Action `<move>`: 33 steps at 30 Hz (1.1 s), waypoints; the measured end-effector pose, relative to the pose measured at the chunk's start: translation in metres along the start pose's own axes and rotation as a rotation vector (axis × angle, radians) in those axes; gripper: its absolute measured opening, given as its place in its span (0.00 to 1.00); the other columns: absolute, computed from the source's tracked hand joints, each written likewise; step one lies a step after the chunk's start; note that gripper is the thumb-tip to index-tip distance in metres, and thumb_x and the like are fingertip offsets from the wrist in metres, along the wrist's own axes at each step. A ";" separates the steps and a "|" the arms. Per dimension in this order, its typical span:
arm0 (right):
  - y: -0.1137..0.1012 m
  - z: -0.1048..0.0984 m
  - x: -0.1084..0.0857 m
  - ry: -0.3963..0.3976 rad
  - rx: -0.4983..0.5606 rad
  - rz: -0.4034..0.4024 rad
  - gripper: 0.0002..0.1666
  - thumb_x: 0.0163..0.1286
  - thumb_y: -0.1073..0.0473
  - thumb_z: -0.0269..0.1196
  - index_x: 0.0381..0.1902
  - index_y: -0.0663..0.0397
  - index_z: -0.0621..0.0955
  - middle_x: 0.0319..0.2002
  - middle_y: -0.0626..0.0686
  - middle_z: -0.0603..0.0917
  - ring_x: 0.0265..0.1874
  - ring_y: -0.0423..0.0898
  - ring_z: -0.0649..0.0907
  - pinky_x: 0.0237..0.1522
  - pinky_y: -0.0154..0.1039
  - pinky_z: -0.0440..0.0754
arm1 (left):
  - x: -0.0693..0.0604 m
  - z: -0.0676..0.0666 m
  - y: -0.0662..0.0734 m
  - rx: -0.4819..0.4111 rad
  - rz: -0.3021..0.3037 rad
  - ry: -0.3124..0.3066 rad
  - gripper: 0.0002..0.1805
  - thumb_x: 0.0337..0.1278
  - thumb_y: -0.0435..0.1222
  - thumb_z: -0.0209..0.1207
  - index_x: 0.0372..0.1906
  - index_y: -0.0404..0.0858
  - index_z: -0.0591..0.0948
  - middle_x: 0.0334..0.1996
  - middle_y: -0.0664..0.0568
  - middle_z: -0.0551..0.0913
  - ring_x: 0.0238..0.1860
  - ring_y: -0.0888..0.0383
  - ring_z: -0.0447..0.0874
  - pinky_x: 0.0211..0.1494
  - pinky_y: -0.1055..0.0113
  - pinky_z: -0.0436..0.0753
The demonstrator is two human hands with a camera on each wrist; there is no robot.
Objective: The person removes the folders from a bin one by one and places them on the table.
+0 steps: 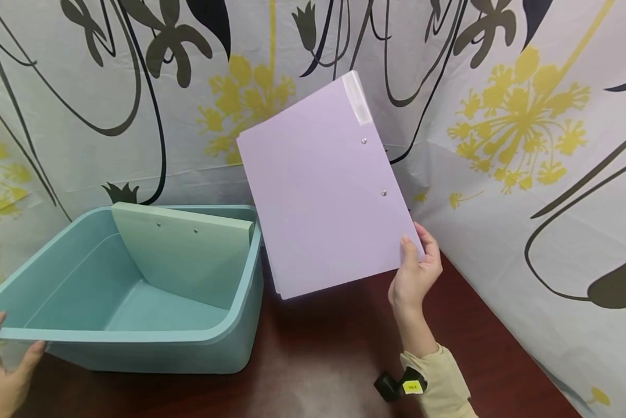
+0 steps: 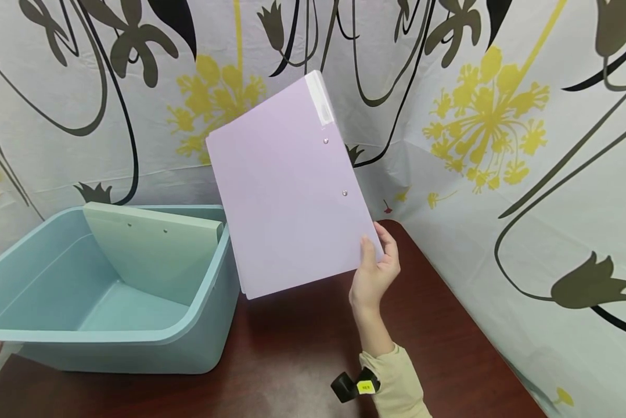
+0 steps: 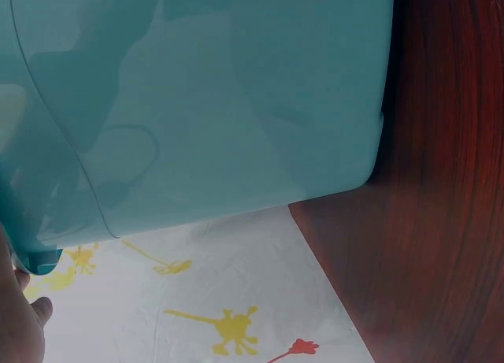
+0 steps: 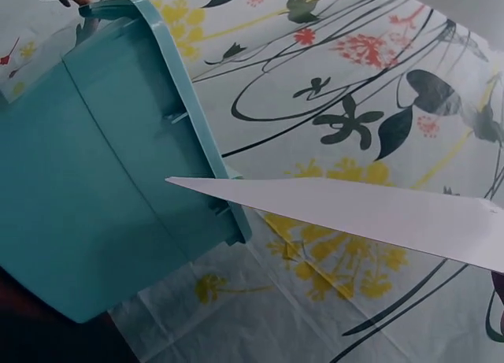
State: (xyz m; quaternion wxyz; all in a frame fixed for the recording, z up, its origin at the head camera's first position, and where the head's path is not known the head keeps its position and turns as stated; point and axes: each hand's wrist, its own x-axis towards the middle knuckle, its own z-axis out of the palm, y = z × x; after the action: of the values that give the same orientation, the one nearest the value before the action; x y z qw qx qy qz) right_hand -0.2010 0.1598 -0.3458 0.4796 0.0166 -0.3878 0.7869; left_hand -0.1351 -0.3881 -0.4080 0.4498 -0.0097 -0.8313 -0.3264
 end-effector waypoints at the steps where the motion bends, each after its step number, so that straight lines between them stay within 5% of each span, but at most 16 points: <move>1: 0.001 -0.002 0.000 -0.001 -0.008 0.003 0.14 0.57 0.79 0.53 0.42 0.71 0.77 0.37 0.58 0.80 0.36 0.48 0.79 0.36 0.33 0.77 | 0.000 0.000 0.000 -0.001 0.003 0.002 0.50 0.48 0.64 0.51 0.60 0.24 0.63 0.65 0.29 0.52 0.67 0.41 0.49 0.68 0.60 0.45; 19: 0.015 -0.029 -0.012 0.038 -0.207 0.116 0.15 0.60 0.77 0.52 0.45 0.70 0.77 0.38 0.53 0.81 0.35 0.44 0.80 0.34 0.30 0.78 | 0.001 -0.008 0.000 0.140 -0.097 -0.081 0.47 0.52 0.65 0.47 0.63 0.29 0.60 0.67 0.30 0.49 0.69 0.39 0.42 0.68 0.48 0.42; 33: 0.032 -0.053 -0.027 0.056 -0.325 0.205 0.16 0.61 0.75 0.52 0.47 0.72 0.75 0.38 0.52 0.80 0.36 0.43 0.79 0.35 0.29 0.78 | 0.003 -0.009 -0.010 0.160 -0.047 -0.058 0.55 0.42 0.72 0.46 0.61 0.28 0.63 0.65 0.29 0.53 0.69 0.42 0.44 0.69 0.53 0.41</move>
State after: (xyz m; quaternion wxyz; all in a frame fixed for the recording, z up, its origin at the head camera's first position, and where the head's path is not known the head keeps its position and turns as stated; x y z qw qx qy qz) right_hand -0.1927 0.1655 -0.4124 0.4038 -0.1227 -0.4958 0.7590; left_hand -0.1333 -0.4020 -0.4076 0.4171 0.0360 -0.8674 -0.2691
